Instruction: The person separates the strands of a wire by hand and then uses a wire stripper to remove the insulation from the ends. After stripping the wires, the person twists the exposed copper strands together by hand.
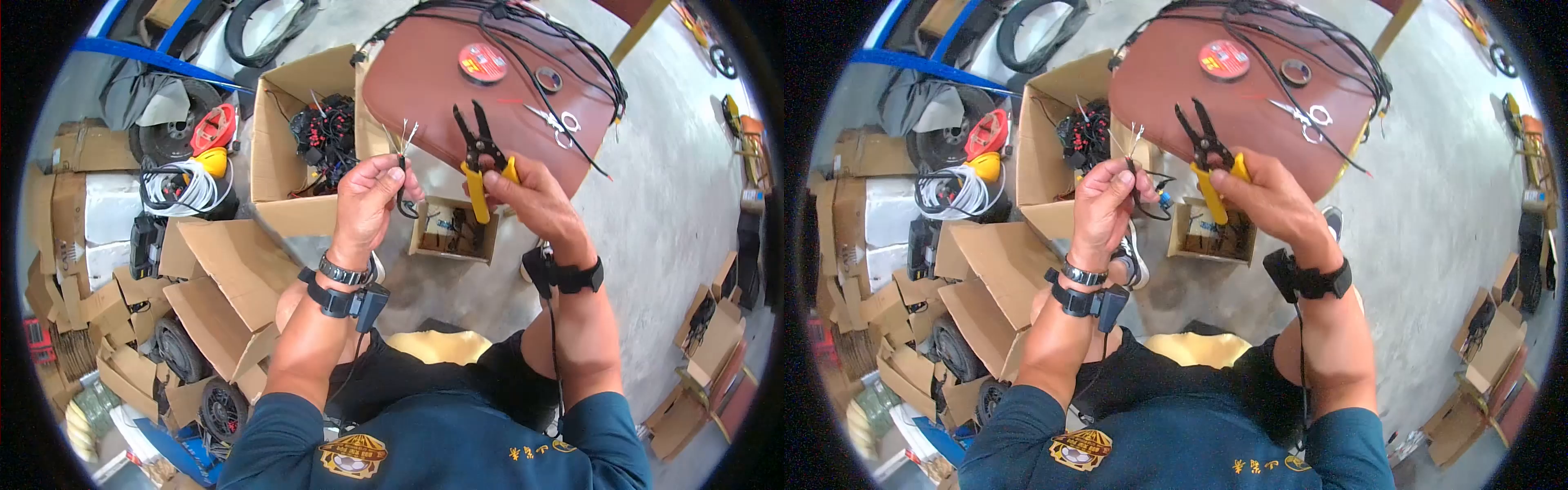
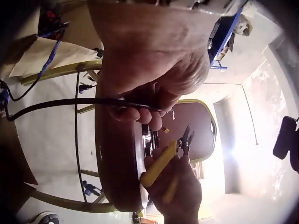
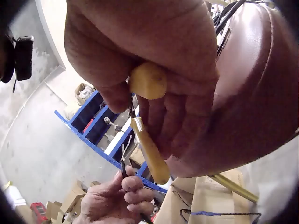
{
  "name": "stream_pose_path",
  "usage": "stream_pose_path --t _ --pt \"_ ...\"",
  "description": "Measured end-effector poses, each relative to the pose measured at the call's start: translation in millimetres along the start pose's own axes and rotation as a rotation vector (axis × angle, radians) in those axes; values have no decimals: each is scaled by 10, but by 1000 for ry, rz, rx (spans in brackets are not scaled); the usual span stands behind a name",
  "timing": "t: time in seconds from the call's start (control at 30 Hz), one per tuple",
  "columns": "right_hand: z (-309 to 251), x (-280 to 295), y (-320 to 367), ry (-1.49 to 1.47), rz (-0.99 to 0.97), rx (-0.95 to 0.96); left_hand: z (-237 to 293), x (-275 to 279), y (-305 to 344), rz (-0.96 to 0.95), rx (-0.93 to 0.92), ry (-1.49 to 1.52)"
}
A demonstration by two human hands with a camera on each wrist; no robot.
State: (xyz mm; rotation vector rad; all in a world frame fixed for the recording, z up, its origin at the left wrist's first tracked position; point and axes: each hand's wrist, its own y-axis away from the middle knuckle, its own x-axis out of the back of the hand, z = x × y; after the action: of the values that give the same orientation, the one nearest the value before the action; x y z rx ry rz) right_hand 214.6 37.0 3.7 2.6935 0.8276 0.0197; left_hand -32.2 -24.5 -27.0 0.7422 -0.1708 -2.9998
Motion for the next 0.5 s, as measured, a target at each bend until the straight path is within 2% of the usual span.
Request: stream_pose_path --t 0.13,0.2,0.3,0.4,0.5 --pt "-57 -71 -2 52 -68 -44 96 -59 -35 56 -103 58" --pt "-18 -59 -60 151 -92 -65 112 -74 -49 94 -162 -8" --pt "-50 -96 -79 132 -112 -68 158 -112 -52 141 -232 -115" --pt "-15 -182 -91 51 -63 27 183 -160 -64 188 -297 -192" --pt "-86 -177 -85 166 -100 -23 152 -180 -95 204 -396 -266"
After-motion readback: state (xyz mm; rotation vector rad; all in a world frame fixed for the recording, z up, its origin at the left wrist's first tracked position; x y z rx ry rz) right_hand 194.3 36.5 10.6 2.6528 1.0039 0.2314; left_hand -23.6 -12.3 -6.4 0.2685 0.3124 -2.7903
